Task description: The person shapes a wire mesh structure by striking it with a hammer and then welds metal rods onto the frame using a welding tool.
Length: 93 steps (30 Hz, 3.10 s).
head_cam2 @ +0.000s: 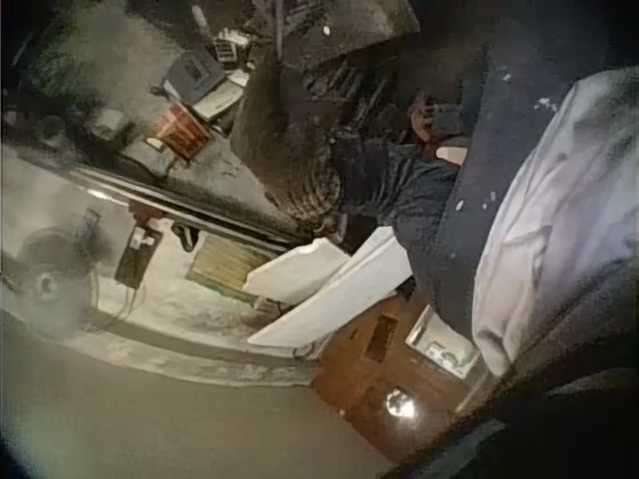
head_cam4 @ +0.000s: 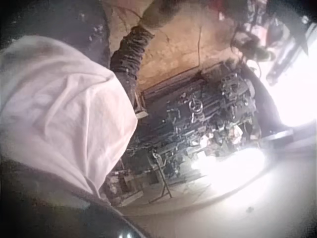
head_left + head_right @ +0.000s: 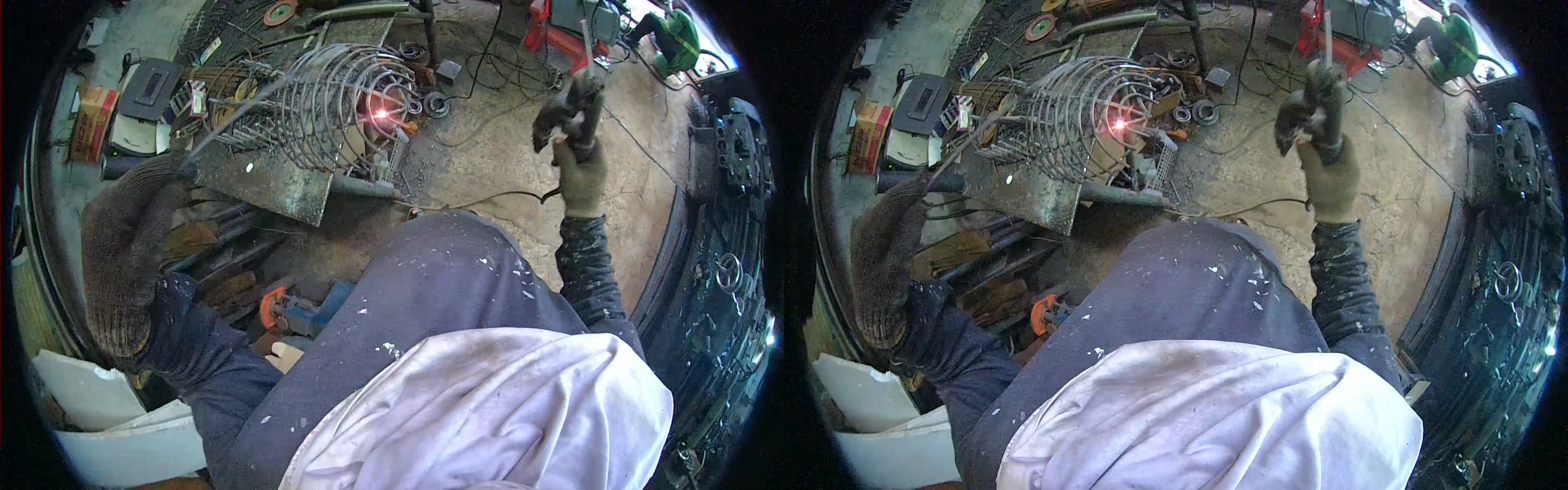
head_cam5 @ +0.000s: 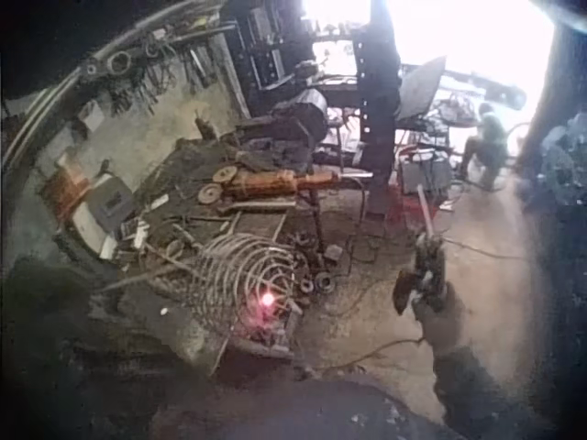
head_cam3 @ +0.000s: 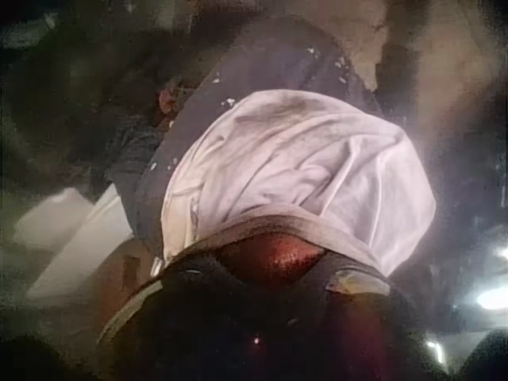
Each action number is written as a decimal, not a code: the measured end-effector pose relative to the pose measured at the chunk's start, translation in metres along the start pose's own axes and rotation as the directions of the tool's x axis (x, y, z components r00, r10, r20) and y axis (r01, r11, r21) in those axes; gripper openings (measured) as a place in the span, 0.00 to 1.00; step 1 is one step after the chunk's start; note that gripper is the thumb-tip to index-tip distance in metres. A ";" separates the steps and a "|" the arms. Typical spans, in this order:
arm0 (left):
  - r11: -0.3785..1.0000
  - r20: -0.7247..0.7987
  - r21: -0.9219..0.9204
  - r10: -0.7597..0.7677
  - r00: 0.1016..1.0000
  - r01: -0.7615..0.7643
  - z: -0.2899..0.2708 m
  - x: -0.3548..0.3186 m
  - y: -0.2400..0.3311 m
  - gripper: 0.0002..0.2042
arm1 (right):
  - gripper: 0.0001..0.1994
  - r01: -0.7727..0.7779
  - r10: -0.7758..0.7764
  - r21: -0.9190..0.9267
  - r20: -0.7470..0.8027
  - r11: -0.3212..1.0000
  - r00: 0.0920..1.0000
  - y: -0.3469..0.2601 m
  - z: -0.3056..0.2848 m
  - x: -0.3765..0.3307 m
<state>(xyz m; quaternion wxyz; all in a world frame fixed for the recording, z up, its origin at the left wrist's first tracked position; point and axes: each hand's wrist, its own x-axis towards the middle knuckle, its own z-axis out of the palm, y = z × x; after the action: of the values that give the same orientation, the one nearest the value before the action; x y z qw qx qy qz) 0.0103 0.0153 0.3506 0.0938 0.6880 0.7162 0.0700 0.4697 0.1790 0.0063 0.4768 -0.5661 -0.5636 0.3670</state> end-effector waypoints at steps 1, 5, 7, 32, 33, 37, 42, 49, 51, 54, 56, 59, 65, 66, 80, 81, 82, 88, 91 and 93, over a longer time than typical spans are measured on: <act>0.996 -0.081 -0.078 -0.055 0.995 0.049 0.010 -0.010 -0.020 0.19 | 0.16 0.172 -0.174 -0.053 -0.023 0.984 0.985 0.001 -0.008 0.017; 0.943 -0.350 -0.268 -0.285 0.892 0.197 0.075 -0.033 -0.088 0.19 | 0.14 0.184 -0.161 0.098 -0.204 0.978 0.966 -0.054 -0.019 0.077; 0.884 -0.352 -0.348 -0.433 0.830 0.314 0.118 -0.046 -0.105 0.21 | 0.15 0.283 -0.221 0.239 -0.258 0.929 0.941 -0.068 -0.021 0.125; 0.308 -0.334 -0.721 -0.939 0.078 0.621 0.284 -0.042 0.061 0.18 | 0.36 0.300 -0.316 -0.101 -0.248 0.949 0.916 -0.104 0.255 0.549; 0.291 -0.317 -0.727 -0.946 0.072 0.622 0.286 -0.042 0.070 0.17 | 0.36 0.282 -0.316 -0.189 -0.179 0.940 0.932 -0.101 0.258 0.548; 0.214 -0.243 -0.781 -0.969 0.030 0.587 0.292 -0.039 0.103 0.17 | 0.37 0.288 -0.277 -0.483 0.095 0.827 0.956 -0.080 0.265 0.549; 0.189 -0.242 -0.783 -0.970 -0.011 0.593 0.310 -0.047 0.114 0.16 | 0.39 0.312 -0.241 -0.598 0.198 0.738 0.950 -0.092 0.257 0.547; 0.387 -0.441 -0.684 -0.895 0.072 0.618 0.335 -0.062 0.057 0.15 | 0.43 0.388 -0.424 -0.631 0.102 0.671 0.900 -0.073 0.246 0.540; 0.538 -0.602 -0.521 -0.782 0.162 0.663 0.339 -0.057 0.034 0.15 | 0.44 0.378 -0.445 -0.598 0.039 0.707 0.895 -0.062 0.242 0.532; 0.566 -0.674 -0.429 -0.719 0.168 0.704 0.338 -0.039 0.021 0.16 | 0.43 0.357 -0.438 -0.472 -0.070 0.806 0.896 -0.061 0.225 0.461; 0.597 -0.676 -0.309 -0.685 0.271 0.740 0.342 -0.035 0.008 0.18 | 0.38 0.473 -0.514 -0.378 -0.011 0.796 0.858 -0.043 0.204 0.419; 0.549 -0.619 -0.493 -0.767 0.171 0.675 0.338 -0.010 0.006 0.18 | 0.35 0.510 -0.513 -0.302 0.075 0.806 0.855 -0.021 0.178 0.341; 0.471 -0.509 -0.437 -0.832 0.221 0.766 0.326 0.012 -0.013 0.19 | 0.25 0.552 -0.486 -0.275 0.274 0.788 0.830 0.003 0.155 0.246; 0.461 -0.462 -0.404 -0.849 0.259 0.790 0.319 0.018 -0.015 0.19 | 0.21 0.566 -0.508 -0.167 0.292 0.807 0.810 0.007 0.153 0.240; 0.502 -0.185 -0.021 -0.852 0.490 0.865 0.280 0.029 0.003 0.21 | 0.27 0.870 -0.458 -0.277 0.762 0.407 0.457 -0.094 0.318 0.244; 0.533 -0.184 -0.023 -0.834 0.520 0.846 0.290 0.039 -0.001 0.20 | 0.27 0.896 -0.428 -0.366 0.788 0.252 0.442 -0.091 0.321 0.257; 0.531 -0.218 -0.044 -0.832 0.510 0.846 0.290 0.039 0.002 0.21 | 0.26 0.869 -0.290 -0.435 0.822 0.234 0.490 -0.113 0.323 0.253; 0.702 -0.623 -0.085 -0.592 0.511 0.707 0.266 0.024 0.000 0.23 | 0.18 0.966 -0.011 -0.238 0.971 0.102 0.240 -0.139 0.366 0.251; 0.807 -0.700 -0.137 -0.489 0.520 0.574 0.260 0.055 -0.030 0.23 | 0.18 0.941 -0.082 -0.231 0.963 0.247 0.258 -0.132 0.366 0.264; 0.855 -0.712 -0.189 -0.458 0.533 0.482 0.261 0.077 -0.052 0.23 | 0.18 0.867 -0.138 -0.270 0.925 0.419 0.355 -0.124 0.356 0.271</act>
<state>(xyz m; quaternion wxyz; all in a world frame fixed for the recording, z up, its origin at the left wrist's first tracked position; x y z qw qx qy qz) 0.0170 0.0822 0.0821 -0.1975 0.3832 0.8503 0.3018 0.1210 0.4802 0.0588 -0.0130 -0.2374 -0.9643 0.1167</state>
